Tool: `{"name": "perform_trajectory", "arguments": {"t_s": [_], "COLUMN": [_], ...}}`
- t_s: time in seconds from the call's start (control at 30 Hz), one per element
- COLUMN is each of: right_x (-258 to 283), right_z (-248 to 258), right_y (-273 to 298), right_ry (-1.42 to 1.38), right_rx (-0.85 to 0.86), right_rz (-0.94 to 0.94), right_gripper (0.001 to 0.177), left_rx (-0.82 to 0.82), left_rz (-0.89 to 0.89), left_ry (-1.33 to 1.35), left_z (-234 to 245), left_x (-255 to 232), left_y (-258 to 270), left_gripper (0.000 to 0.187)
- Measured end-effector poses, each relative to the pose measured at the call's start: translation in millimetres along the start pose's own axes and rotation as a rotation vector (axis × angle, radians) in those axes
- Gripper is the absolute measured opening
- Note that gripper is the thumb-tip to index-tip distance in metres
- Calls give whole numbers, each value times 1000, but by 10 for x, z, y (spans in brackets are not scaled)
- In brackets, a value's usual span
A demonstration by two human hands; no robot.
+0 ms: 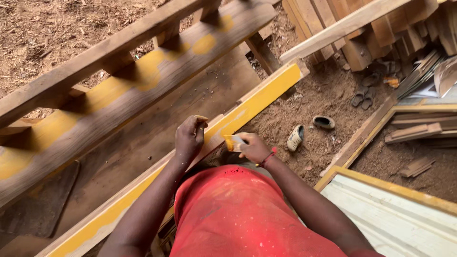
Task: The person applies yellow paint to a long wooden plank using a small sponge. They work along the length of the plank, which is resting on a wooden frame, repeatedly dipping the sponge into a container to reload paint.
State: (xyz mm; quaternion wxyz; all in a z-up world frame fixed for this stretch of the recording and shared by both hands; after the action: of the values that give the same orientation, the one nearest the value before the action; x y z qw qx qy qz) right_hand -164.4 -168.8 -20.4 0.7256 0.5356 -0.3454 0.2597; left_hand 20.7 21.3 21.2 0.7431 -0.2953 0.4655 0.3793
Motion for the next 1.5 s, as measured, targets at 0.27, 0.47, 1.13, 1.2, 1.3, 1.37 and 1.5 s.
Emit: {"name": "perform_trajectory", "arguments": {"t_s": [0.27, 0.47, 1.13, 1.2, 1.3, 1.37, 1.5], "right_x": [-874, -955, -1303, -1134, -879, -659, -229], "right_z": [584, 799, 490, 293, 93, 27, 85], "right_y": [178, 383, 98, 39, 3, -14, -10], "right_ry": [-220, -212, -642, -801, -980, -927, -588], "right_rx": [-125, -169, -56, -37, 71, 21, -308], "right_rz": [79, 148, 295, 237, 183, 304, 447], "right_gripper": [42, 38, 42, 42, 35, 35, 40], "left_rx": [119, 381, 148, 83, -106, -138, -65], "left_rz": [-8, 453, 339, 431, 435, 508, 468], "left_ry": [-109, 717, -190, -30, 31, -2, -87], "left_z": [-506, -1270, -802, -640, -437, -355, -254], "left_x": [289, 211, 92, 218, 356, 417, 397], "left_y": [129, 360, 1695, 1894, 1969, 2015, 1870], "left_gripper": [3, 34, 25, 23, 29, 37, 41]}}
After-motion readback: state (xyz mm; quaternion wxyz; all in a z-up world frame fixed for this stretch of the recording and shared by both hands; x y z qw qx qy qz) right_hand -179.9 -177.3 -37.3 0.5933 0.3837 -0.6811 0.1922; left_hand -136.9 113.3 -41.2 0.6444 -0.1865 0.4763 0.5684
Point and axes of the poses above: each hand's wrist, its own y-axis away from the middle knuckle, its own z-axis out of the back of the hand, x = y × z, the point moved 4 cm from there along -y, towards the middle knuckle, and after that the axes turned 9 degrees about -y, right-handed, at the moved point
